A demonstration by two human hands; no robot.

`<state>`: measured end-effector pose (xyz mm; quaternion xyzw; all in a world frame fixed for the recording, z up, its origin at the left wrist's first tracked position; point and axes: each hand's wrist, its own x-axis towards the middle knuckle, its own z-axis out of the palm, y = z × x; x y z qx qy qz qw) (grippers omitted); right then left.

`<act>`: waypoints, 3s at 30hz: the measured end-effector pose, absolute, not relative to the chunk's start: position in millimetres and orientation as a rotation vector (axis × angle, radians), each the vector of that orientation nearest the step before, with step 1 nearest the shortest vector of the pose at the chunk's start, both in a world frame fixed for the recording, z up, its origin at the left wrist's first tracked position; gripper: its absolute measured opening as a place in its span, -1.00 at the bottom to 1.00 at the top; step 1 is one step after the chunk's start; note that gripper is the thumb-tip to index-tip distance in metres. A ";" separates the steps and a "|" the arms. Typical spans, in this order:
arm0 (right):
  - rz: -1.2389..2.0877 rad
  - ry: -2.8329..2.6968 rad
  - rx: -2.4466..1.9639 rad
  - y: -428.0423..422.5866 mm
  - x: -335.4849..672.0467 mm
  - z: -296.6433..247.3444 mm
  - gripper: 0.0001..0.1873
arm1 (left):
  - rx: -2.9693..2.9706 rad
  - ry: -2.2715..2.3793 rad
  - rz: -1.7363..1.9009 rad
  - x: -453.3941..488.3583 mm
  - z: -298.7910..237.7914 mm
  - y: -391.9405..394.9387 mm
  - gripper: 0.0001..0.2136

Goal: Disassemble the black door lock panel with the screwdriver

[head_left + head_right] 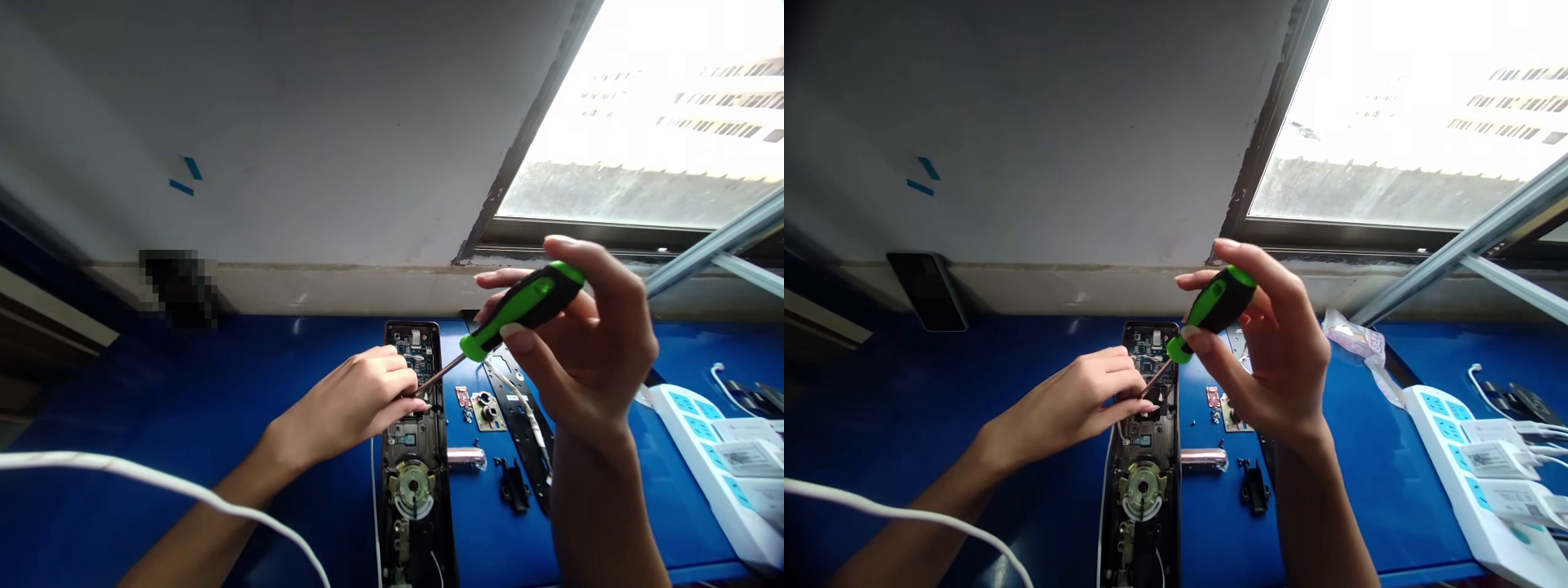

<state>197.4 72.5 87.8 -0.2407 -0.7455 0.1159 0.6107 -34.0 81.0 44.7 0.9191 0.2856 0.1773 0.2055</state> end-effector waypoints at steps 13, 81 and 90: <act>0.153 -1.580 -0.729 65.1 196.9 87.4 -0.26 | 2.549 0.772 1.065 -26.6 27.3 97.7 -0.92; -0.048 -1.811 -0.540 88.5 155.4 71.8 -0.19 | 2.418 0.929 0.924 -65.0 19.9 125.2 -0.58; 0.198 -1.743 -0.609 93.5 151.2 75.5 -0.38 | 2.120 0.868 0.882 -59.3 17.4 124.8 -0.48</act>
